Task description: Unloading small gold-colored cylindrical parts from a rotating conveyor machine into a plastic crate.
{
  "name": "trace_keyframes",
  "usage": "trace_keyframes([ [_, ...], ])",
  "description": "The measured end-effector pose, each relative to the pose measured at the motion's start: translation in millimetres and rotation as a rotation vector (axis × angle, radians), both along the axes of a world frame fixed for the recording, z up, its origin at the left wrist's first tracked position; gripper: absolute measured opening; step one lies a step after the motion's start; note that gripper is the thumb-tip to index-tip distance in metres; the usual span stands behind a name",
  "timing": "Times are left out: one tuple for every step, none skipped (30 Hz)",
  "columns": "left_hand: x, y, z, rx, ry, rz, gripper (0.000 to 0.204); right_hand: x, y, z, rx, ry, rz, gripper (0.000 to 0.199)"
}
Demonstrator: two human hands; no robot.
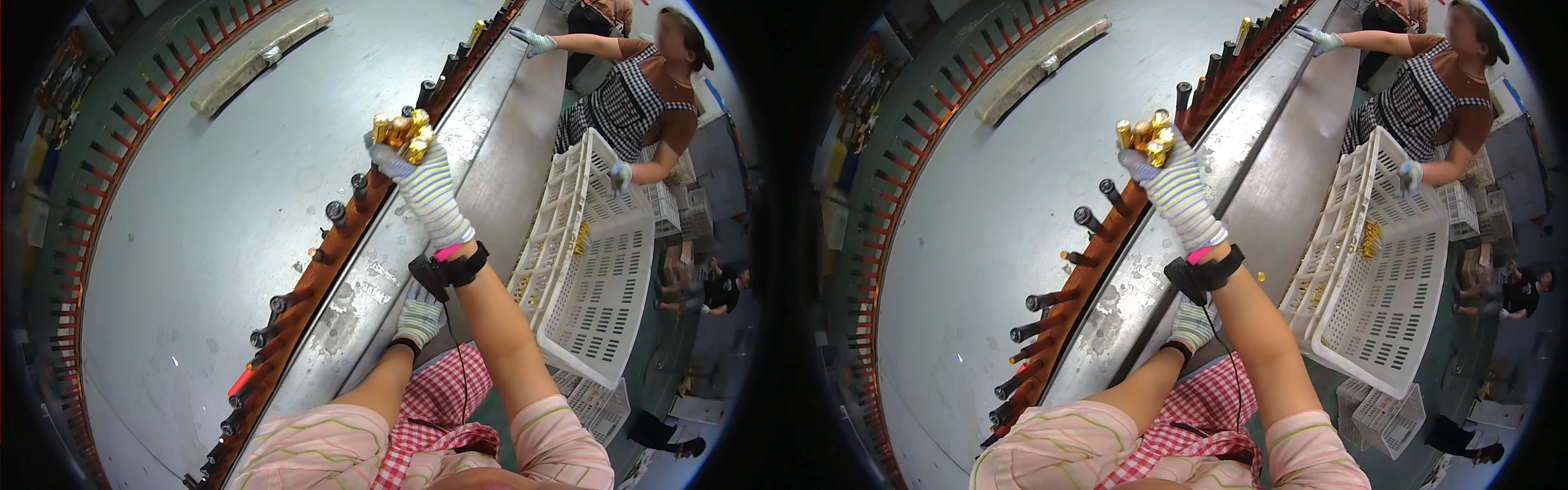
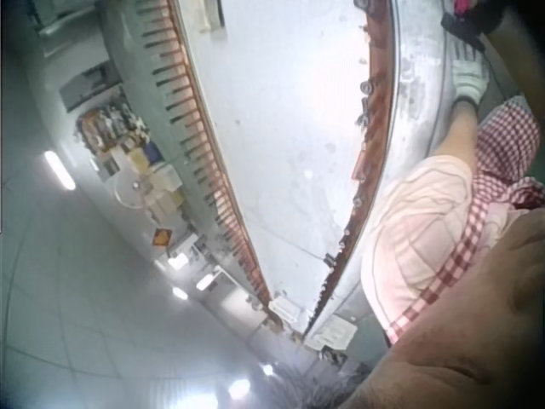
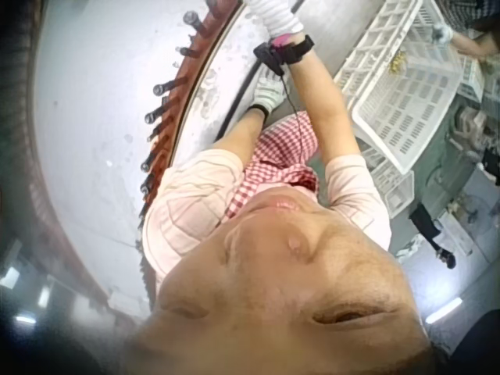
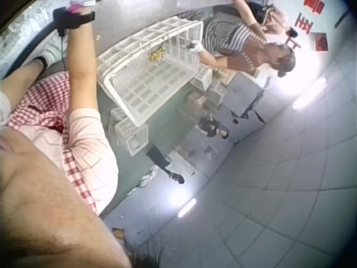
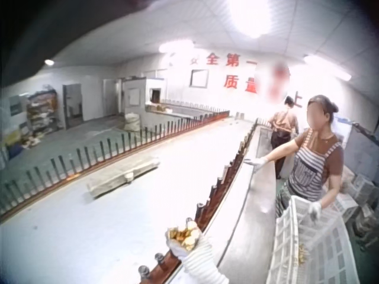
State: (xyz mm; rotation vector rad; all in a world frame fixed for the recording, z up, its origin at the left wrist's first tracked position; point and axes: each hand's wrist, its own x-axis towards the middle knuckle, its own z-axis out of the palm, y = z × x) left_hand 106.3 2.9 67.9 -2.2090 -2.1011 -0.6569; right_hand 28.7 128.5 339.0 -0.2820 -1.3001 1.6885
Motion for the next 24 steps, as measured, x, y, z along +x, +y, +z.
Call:
trace_keyframes([
  [0.2, 0.9, -4.6, 0.003, 0.004, 0.007, 0.053, -1.3, -13.1, 2.9, -0.003, -0.016, 0.026, 0.03],
  [0.9, 4.2, -11.5, 0.037, -0.034, 0.014, 0.052, -2.9, -26.7, 6.1, -0.006, -0.032, 0.051, 0.03],
  [1.1, 4.4, -20.1, 0.068, -0.07, 0.022, 0.051, -7.6, -37.8, 3.3, 0.037, -0.053, 0.044, 0.026],
  [4.6, -7.4, -25.7, 0.056, -0.067, 0.036, 0.051, -10.2, -50.4, -3.0, 0.087, -0.032, 0.084, 0.025],
  [8.6, -21.8, -31.0, 0.139, -0.155, 0.031, 0.053, -11.5, -60.5, -11.0, -0.029, 0.082, 0.231, 0.025],
  [8.2, -27.5, -31.7, 0.234, -0.241, 0.017, 0.055, -13.5, -66.3, -14.7, -0.135, 0.196, 0.37, 0.025],
  [6.5, -32.8, -28.7, 0.231, -0.24, 0.021, 0.055, -6.6, -88.6, 4.2, 0.064, -0.048, 0.127, 0.023],
  [3.8, -40.2, -25.6, 0.193, -0.218, 0.024, 0.055, -4.0, -101.9, 11.4, 0.06, -0.046, 0.134, 0.023],
  [6.1, -44.4, -14.8, 0.163, -0.2, 0.013, 0.054, 3.3, -109.8, 18.5, 0.122, -0.033, 0.11, 0.024],
  [9.0, -49.8, -2.7, 0.132, -0.185, 0.001, 0.054, 10.0, -115.3, 25.1, 0.182, -0.023, 0.086, 0.026],
  [11.4, -55.3, 9.5, 0.1, -0.168, -0.01, 0.054, 18.7, -117.8, 33.4, 0.218, -0.088, 0.058, 0.03],
  [13.7, -64.5, 22.3, 0.065, -0.152, -0.015, 0.054, 29.1, -122.7, 43.2, 0.217, -0.091, 0.057, 0.03],
  [16.3, -72.1, 33.4, 0.031, -0.135, -0.021, 0.053, 40.9, -126.2, 52.7, 0.171, -0.066, 0.065, 0.032],
  [18.6, -75.2, 41.4, 0.001, -0.119, -0.034, 0.053, 51.3, -126.5, 57.8, 0.129, -0.042, 0.066, 0.034],
  [21.8, -75.5, 45.1, -0.029, -0.104, -0.048, 0.053, 53.7, -109.5, 44.8, -0.148, 0.104, 0.098, 0.033],
  [20.0, -75.1, 45.2, -0.251, -0.115, -0.031, 0.054, 57.6, -111.1, 53.3, 0.16, 0.068, -0.157, 0.023],
  [20.0, -77.0, 25.5, -0.211, -0.04, 0.022, 0.055, 59.0, -108.9, 58.9, 0.125, 0.039, -0.226, 0.019],
  [18.5, -79.7, 6.1, -0.174, 0.036, 0.076, 0.057, 57.1, -103.2, 63.6, 0.087, 0.01, -0.294, 0.016],
  [23.3, -79.9, 13.5, -0.148, 0.073, 0.04, 0.059, 60.7, -80.6, 55.5, 0.05, 0.06, -0.328, 0.016],
  [24.7, -82.7, 13.5, -0.147, 0.073, 0.032, 0.059, 59.3, -61.5, 43.1, 0.006, 0.115, -0.348, 0.016],
  [25.2, -86.7, 12.4, -0.115, 0.039, 0.016, 0.06, 59.4, -49.0, 34.4, -0.031, 0.12, -0.349, 0.022],
  [25.7, -90.4, 12.7, -0.08, 0.007, 0.0, 0.06, 56.5, -41.7, 32.4, -0.029, 0.123, -0.35, 0.022],
  [27.1, -92.5, 10.7, -0.048, -0.006, -0.002, 0.061, 53.6, -34.5, 30.9, -0.017, 0.1, -0.367, 0.025],
  [28.1, -97.2, 11.9, -0.053, -0.004, 0.003, 0.061, 48.5, -37.1, 36.9, -0.012, 0.074, -0.378, 0.027],
])
